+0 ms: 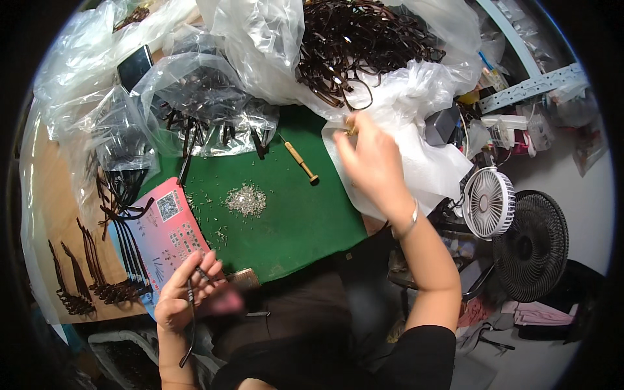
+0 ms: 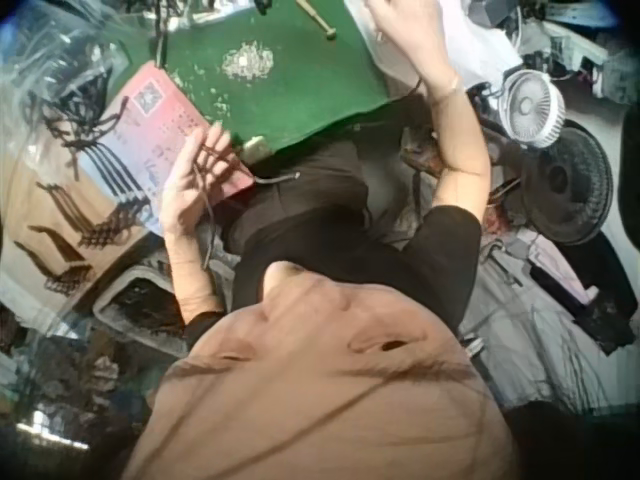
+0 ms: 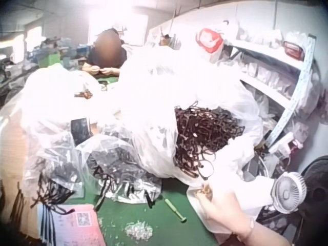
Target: The person assembles eyeglasses by hand, inserting small metal screws into the hinge areas of the frames. They repeatedly pick up frames, insert screws, and place the assembled units aside on the table.
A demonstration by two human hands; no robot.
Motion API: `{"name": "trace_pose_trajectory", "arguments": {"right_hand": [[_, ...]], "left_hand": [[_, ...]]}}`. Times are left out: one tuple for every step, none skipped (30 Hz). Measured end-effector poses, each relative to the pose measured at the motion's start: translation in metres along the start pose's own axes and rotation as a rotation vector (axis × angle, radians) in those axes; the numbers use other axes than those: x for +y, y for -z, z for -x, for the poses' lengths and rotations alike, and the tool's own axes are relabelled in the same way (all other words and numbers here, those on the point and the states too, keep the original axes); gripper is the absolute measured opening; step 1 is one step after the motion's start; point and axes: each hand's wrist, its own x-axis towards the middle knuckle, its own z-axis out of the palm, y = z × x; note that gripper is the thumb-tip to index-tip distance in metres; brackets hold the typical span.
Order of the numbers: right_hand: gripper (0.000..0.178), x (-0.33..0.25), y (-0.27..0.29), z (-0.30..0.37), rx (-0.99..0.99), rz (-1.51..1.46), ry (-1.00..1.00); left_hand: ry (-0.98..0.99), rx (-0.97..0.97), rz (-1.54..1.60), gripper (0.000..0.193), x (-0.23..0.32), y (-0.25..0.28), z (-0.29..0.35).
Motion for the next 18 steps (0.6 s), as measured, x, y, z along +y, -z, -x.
{"name": "trace_pose_trajectory", "arguments": {"right_hand": [[0.027,0.008,-0.002,-0.016,0.079,0.080,0.026],[0.026,0.011,0.001,-0.025,0.033,0.167,-0.038],[0.027,0.014,-0.002,-0.032,0.045,0.188,-0.022],[0.028,0.020,-0.007,-0.031,0.035,0.202,-0.019],[0.029,0.028,-0.011,-0.031,0.025,0.218,-0.017],[0.027,0.042,-0.009,-0.031,0.089,0.290,0.050],[0.025,0.045,-0.001,-0.034,0.105,0.204,0.036],[0.025,0.045,0.010,-0.033,0.106,0.217,0.011],[0.024,0.044,0.024,-0.033,0.109,0.233,-0.011],[0.026,0.046,0.034,-0.037,0.033,0.334,-0.028],[0.025,0.046,0.037,-0.042,0.019,0.348,-0.002],[0.025,0.043,0.042,-0.048,0.009,0.366,0.025],[0.024,0.037,0.047,-0.053,-0.001,0.384,0.052],[0.026,0.029,0.048,-0.059,0.059,0.313,0.028],[0.030,0.026,0.048,-0.067,0.092,0.315,0.099],[0.029,0.025,0.041,-0.078,0.087,0.277,0.148],[0.028,0.025,0.031,-0.088,0.081,0.238,0.198],[0.026,0.021,0.015,-0.099,0.009,0.329,0.164]], "left_hand": [[0.006,-0.065,-0.016,0.082,0.001,0.000,-0.008],[-0.013,-0.104,-0.131,0.087,-0.002,0.004,-0.011],[-0.100,-0.052,-0.215,0.076,-0.004,0.004,-0.011],[-0.056,0.122,-0.296,0.064,-0.005,0.003,-0.005],[-0.011,0.297,-0.375,0.053,-0.007,0.002,-0.001],[-0.018,0.472,-0.410,0.036,-0.008,0.000,0.002],[-0.118,0.498,-0.390,0.031,-0.012,0.008,0.005],[-0.136,0.538,-0.478,0.028,-0.011,0.010,0.010],[-0.159,0.576,-0.564,0.025,-0.010,0.008,0.012],[-0.113,0.565,-0.587,0.021,-0.006,0.005,0.011],[-0.069,0.554,-0.610,0.017,-0.002,0.002,0.008],[-0.028,0.538,-0.630,0.014,0.001,0.001,0.002],[0.022,0.547,-0.729,0.010,0.000,-0.002,-0.005],[0.010,0.557,-0.803,0.010,-0.001,0.000,-0.011],[0.013,0.570,-0.879,0.012,-0.005,-0.001,-0.014],[-0.033,0.570,-0.946,0.012,-0.007,-0.002,-0.016],[-0.079,0.571,-1.012,0.013,-0.010,-0.005,-0.019],[-0.132,0.580,-1.081,0.014,-0.010,-0.006,-0.019]]}}
